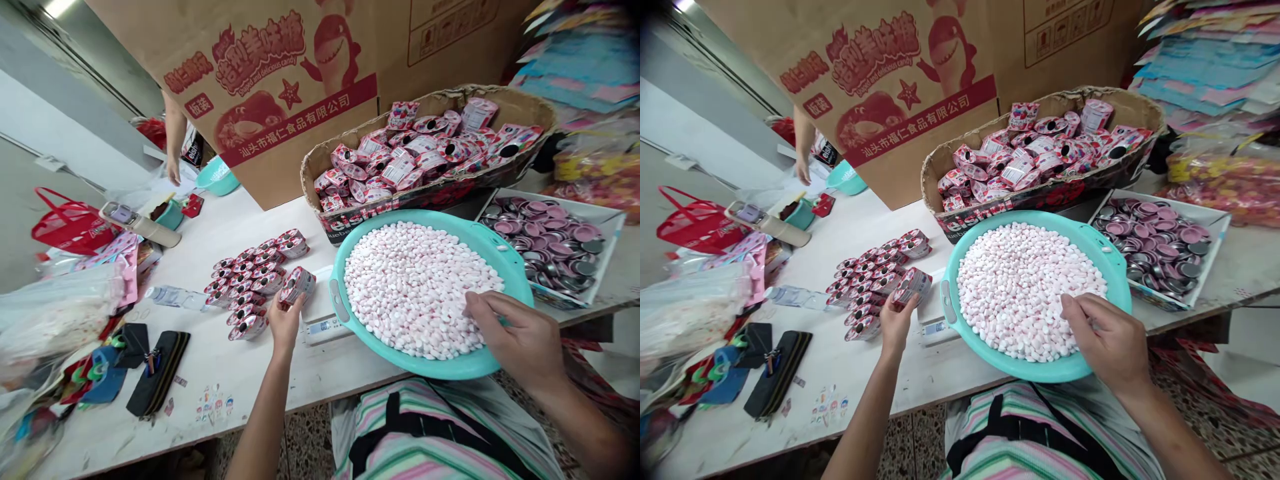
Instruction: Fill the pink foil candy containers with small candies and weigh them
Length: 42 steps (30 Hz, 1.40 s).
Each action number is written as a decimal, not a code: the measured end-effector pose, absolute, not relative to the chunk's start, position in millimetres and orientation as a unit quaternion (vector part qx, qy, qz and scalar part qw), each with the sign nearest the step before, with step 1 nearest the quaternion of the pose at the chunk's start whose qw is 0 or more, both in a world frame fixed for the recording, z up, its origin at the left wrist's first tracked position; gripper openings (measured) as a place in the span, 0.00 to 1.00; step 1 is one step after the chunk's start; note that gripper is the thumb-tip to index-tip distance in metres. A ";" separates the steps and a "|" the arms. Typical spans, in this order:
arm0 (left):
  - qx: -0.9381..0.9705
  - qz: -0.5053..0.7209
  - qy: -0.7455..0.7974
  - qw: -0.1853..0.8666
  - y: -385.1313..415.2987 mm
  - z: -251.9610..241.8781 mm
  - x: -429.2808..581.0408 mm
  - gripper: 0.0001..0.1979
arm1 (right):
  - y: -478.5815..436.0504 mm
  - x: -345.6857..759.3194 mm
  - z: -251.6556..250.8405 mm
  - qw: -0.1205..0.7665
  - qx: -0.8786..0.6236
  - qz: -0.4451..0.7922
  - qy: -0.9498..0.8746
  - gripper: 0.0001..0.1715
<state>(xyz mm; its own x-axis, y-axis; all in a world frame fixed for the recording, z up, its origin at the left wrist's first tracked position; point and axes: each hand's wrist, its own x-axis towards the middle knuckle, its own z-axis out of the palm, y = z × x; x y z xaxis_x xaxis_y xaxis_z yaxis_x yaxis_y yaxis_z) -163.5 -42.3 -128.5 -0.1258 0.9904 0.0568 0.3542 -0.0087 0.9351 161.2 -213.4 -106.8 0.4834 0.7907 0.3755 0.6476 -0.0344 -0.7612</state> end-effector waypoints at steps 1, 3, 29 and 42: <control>0.559 0.441 0.604 0.359 -43.9 -132.2 -164.7 0.24 | -213.5 161.4 -107.2 0.479 -0.715 0.073 -0.504 0.13; 0.569 0.433 0.603 0.355 -46.6 -138.0 -165.6 0.25 | -213.7 161.6 -108.3 0.478 -0.715 0.069 -0.506 0.13; 0.558 0.455 0.668 0.188 -123.2 -147.0 -199.4 0.18 | -215.2 161.5 -109.4 0.449 -0.738 0.040 -0.503 0.15; 0.609 0.389 0.681 0.120 -177.8 -194.8 -207.3 0.14 | -218.9 161.9 -105.5 0.355 -0.817 0.089 -0.447 0.17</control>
